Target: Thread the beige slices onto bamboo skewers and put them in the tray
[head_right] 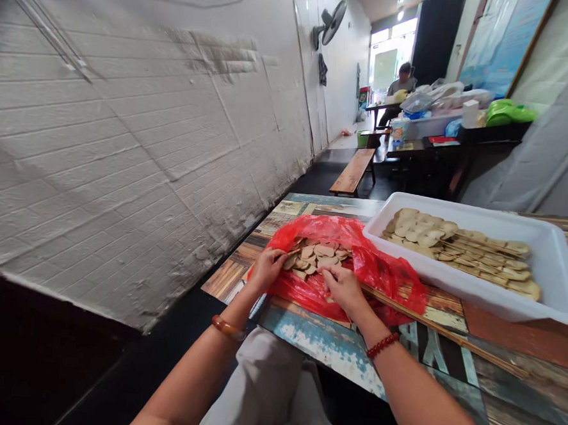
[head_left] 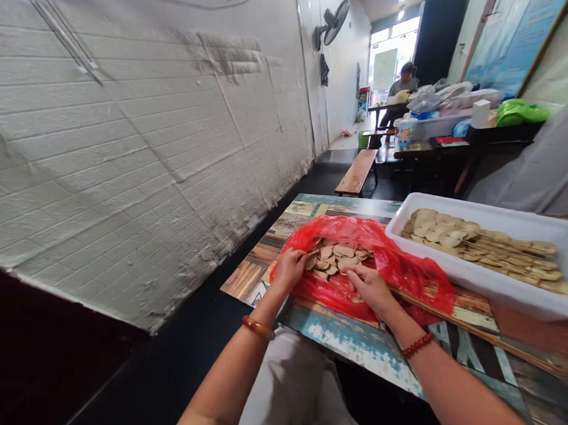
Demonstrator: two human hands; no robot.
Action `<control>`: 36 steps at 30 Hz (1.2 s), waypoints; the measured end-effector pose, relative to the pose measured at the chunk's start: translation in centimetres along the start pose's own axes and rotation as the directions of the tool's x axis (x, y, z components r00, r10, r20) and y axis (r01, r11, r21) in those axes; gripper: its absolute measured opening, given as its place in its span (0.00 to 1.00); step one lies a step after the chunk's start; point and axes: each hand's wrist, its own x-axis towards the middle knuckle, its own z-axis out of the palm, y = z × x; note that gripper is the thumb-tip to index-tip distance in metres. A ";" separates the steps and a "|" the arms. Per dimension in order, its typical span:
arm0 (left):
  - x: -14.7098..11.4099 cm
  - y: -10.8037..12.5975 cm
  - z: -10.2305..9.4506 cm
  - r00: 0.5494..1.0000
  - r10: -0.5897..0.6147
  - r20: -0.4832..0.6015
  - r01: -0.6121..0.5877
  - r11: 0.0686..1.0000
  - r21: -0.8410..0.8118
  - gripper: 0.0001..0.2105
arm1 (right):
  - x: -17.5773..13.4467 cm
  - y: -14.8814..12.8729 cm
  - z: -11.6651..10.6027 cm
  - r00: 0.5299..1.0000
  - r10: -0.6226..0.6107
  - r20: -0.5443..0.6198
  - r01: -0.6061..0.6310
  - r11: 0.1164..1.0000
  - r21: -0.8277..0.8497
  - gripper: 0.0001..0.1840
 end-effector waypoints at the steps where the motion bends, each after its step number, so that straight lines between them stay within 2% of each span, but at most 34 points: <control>1: 0.1 -0.1 -0.1 1.000 -0.026 -0.014 0.025 0.998 -0.058 0.05 | 0.0 0.1 0.0 1.000 0.004 -0.005 -0.003 1.000 0.009 0.21; 4: -0.1 0.1 -0.4 0.996 -0.074 -0.045 0.064 0.981 -0.183 0.09 | 0.1 0.2 0.1 1.000 0.001 -0.018 0.000 1.000 0.016 0.21; 8: -1.5 1.6 -0.6 0.990 -0.132 -0.040 0.108 0.921 -0.374 0.16 | 0.2 0.4 0.1 0.999 -0.024 -0.022 0.024 1.000 -0.005 0.21; 10: -2.6 2.7 -0.4 0.982 -0.187 0.030 0.177 0.850 -0.496 0.18 | 0.3 0.5 0.2 0.999 -0.038 -0.018 0.038 0.999 -0.016 0.21; 12: -3.6 3.8 -0.1 0.955 -0.250 0.159 0.292 0.701 -0.650 0.19 | 0.5 0.7 0.2 0.999 -0.049 -0.014 0.049 0.999 -0.023 0.22; 14: -4.3 4.6 0.4 0.929 -0.269 0.255 0.367 0.583 -0.725 0.19 | 0.6 0.9 0.3 0.998 -0.060 -0.016 0.059 0.998 -0.025 0.22; 15: -4.6 4.9 0.7 0.922 -0.266 0.282 0.386 0.558 -0.734 0.19 | 0.6 1.0 0.3 0.998 -0.066 -0.022 0.065 0.998 -0.024 0.23; 18: -4.8 5.0 1.7 0.913 -0.236 0.333 0.408 0.545 -0.732 0.19 | 0.9 1.2 0.4 0.994 -0.088 -0.059 0.086 0.996 -0.023 0.23; 26: -4.7 2.2 4.8 0.933 -0.182 0.311 0.356 0.598 -0.718 0.19 | 1.6 1.7 -0.1 0.983 -0.141 -0.122 0.126 0.985 -0.119 0.18; 30: -4.9 1.4 5.0 0.948 -0.135 0.288 0.312 0.568 -0.761 0.18 | 1.7 1.6 -0.1 0.983 -0.135 -0.123 0.102 0.965 -0.242 0.13; 36: -4.9 1.1 4.7 0.962 -0.041 0.271 0.251 0.523 -0.814 0.17 | 1.8 0.7 0.8 0.973 -0.134 -0.187 0.054 0.924 -0.378 0.16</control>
